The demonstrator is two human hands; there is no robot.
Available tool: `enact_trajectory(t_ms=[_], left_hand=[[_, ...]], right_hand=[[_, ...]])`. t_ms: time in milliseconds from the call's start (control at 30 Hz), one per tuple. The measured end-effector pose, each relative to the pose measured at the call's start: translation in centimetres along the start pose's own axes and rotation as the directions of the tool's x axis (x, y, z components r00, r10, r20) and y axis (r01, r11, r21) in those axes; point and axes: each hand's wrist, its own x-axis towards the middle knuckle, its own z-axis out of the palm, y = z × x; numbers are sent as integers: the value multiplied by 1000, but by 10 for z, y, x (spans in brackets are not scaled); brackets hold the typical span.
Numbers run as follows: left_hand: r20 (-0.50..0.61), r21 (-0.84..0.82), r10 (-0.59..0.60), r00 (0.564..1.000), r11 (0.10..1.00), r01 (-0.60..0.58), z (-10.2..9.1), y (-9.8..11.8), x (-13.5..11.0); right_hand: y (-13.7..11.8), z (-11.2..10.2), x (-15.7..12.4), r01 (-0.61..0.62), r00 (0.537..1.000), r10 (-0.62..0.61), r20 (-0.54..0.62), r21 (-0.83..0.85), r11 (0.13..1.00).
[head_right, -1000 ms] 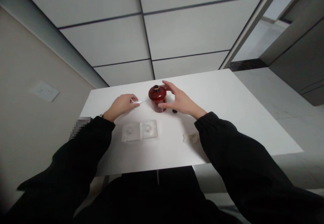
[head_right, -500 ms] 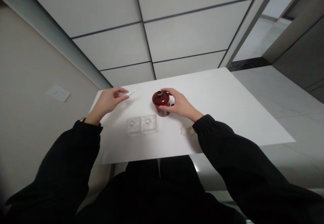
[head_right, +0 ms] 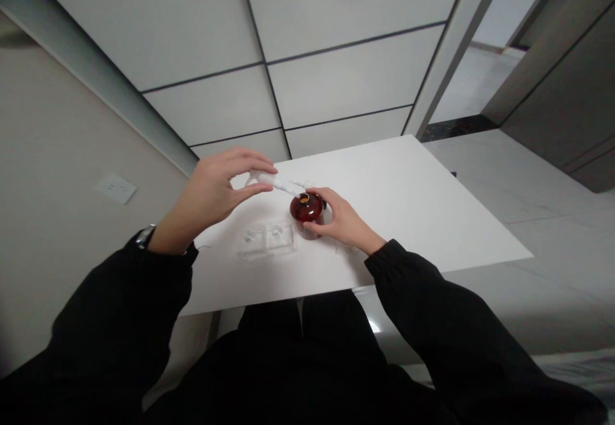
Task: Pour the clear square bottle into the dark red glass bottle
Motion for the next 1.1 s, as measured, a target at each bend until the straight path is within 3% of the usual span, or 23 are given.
enact_trajectory(t_ms=[233,400,533,700,800,967,1100], left_hand=[[116,26,6,993,1000,-10,19,5,17],[91,86,-102,991,992,94,-1,9,16],[57,163,-220,974,964,209,-24,2,-17],[177,194,-256,950,956,221,-31,-14,-75],[197,183,-285,938,951,250,-29,-18,-92],[271,177,-298,915,950,257,-15,-23,-99],[318,152,-270,909,961,232,6,-29,-108]], right_hand=[[-3,1,-2,15,1000,-14,-19,43,999],[-2,2,-3,13,1000,-12,-29,31,999],[-2,2,-4,-11,1000,12,-22,26,1000],[-2,1,-4,-24,1000,24,-15,9,1000],[-1,1,-3,-18,1000,18,-20,-4,1000],[-3,1,-3,-37,999,37,-5,-33,999],[-5,-13,-10,-68,992,76,103,-76,995]])
